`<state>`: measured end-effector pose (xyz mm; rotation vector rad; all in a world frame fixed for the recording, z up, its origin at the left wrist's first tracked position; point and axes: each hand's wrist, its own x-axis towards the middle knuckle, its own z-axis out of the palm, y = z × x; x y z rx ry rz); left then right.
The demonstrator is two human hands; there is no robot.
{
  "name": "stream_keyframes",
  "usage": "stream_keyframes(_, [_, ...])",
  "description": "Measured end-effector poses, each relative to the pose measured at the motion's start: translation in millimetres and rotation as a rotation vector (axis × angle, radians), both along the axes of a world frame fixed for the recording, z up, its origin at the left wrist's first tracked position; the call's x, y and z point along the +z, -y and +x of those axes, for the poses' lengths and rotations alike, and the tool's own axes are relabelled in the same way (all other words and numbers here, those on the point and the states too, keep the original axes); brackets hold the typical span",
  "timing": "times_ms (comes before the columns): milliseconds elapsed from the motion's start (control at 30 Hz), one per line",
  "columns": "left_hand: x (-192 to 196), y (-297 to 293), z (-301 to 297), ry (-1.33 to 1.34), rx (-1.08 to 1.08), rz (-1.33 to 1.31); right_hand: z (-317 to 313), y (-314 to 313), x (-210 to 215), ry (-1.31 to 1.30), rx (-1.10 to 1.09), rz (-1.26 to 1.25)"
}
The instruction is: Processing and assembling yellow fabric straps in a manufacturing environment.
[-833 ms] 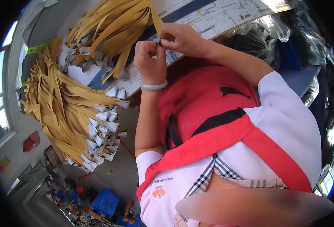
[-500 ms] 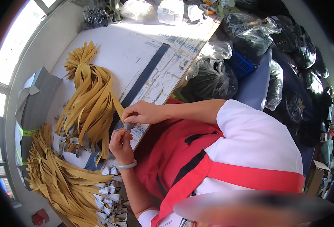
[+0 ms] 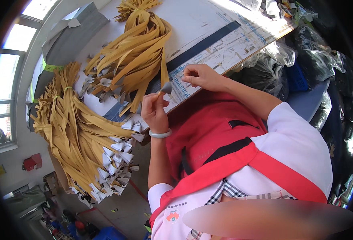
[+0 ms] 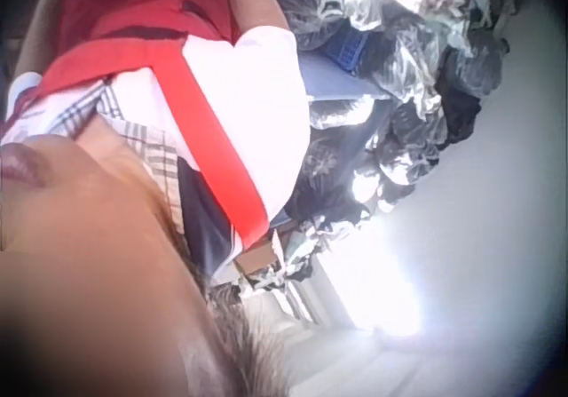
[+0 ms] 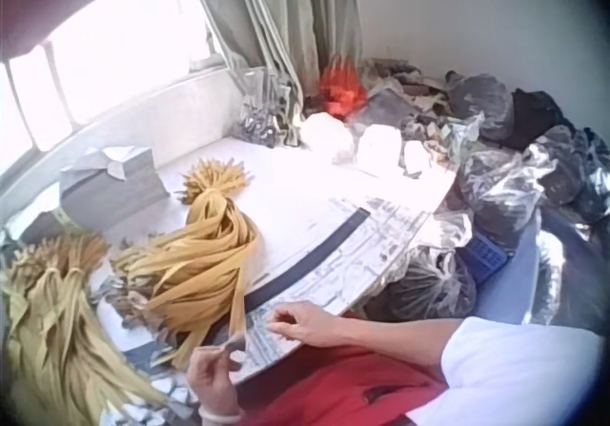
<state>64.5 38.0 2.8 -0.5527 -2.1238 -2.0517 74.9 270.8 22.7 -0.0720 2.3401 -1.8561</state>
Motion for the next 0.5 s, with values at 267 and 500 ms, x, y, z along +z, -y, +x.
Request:
stream_keyframes(267, [-44.5, 28.2, -11.8, -0.122, 0.408, -0.348, -191.2, -68.4, -13.9, -0.214, -0.318, 0.196])
stream_keyframes(500, [-41.9, 21.9, -21.8, -0.132, 0.298, -0.462, -404.3, -49.1, 3.1, -0.066, -0.241, 0.525])
